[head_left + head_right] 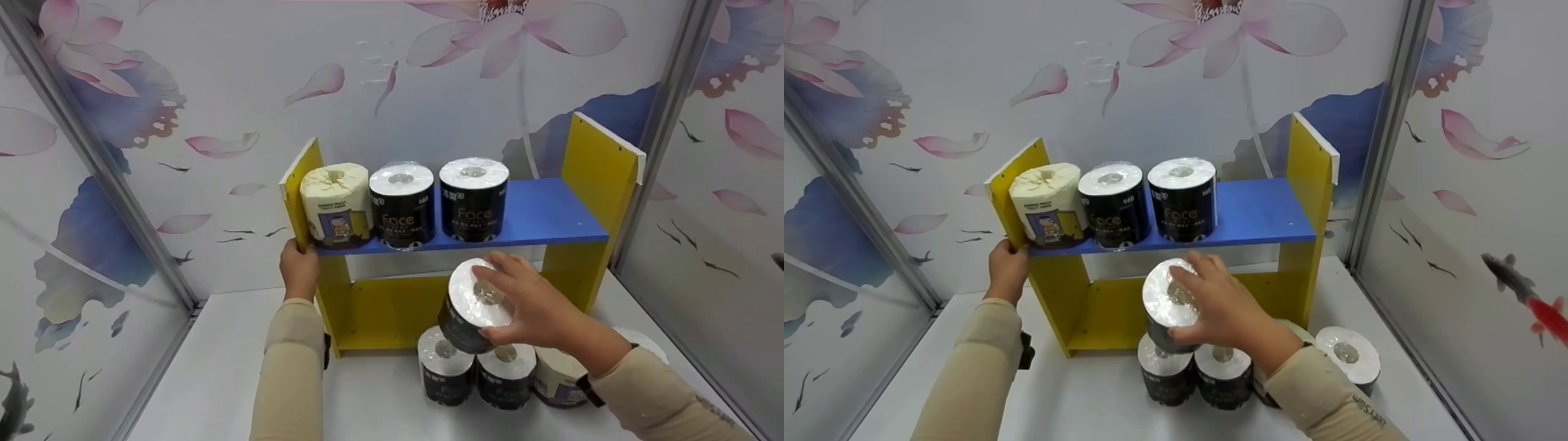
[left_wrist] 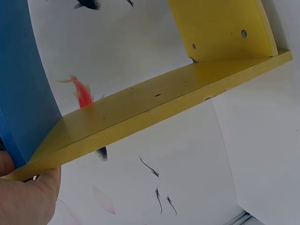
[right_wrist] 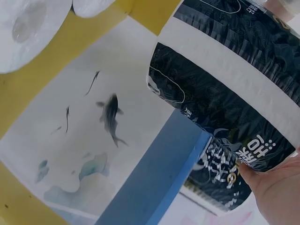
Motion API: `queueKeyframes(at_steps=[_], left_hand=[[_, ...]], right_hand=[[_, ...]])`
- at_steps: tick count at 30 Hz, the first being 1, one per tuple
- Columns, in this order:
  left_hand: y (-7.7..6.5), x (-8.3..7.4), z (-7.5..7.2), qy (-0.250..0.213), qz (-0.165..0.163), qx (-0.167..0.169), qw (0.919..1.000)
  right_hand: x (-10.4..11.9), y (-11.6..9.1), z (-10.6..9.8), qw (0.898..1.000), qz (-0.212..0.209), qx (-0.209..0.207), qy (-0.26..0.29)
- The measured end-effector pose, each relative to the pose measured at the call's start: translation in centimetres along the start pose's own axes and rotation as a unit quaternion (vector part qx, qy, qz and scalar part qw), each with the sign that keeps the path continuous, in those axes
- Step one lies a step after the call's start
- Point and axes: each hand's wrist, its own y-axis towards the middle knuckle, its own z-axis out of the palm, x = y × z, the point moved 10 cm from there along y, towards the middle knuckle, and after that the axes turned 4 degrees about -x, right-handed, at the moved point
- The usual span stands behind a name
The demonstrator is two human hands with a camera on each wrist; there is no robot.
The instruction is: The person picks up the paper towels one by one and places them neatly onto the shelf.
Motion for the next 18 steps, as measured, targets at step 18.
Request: queueKeyframes(at_steps=[18], left_hand=[[-0.2,0.1,0.1,-0.003,-0.005,0.004,1.0000]], right_hand=[[-1.8,-0.7,-5.6,0.999,0.016,-0.035,-0.022]])
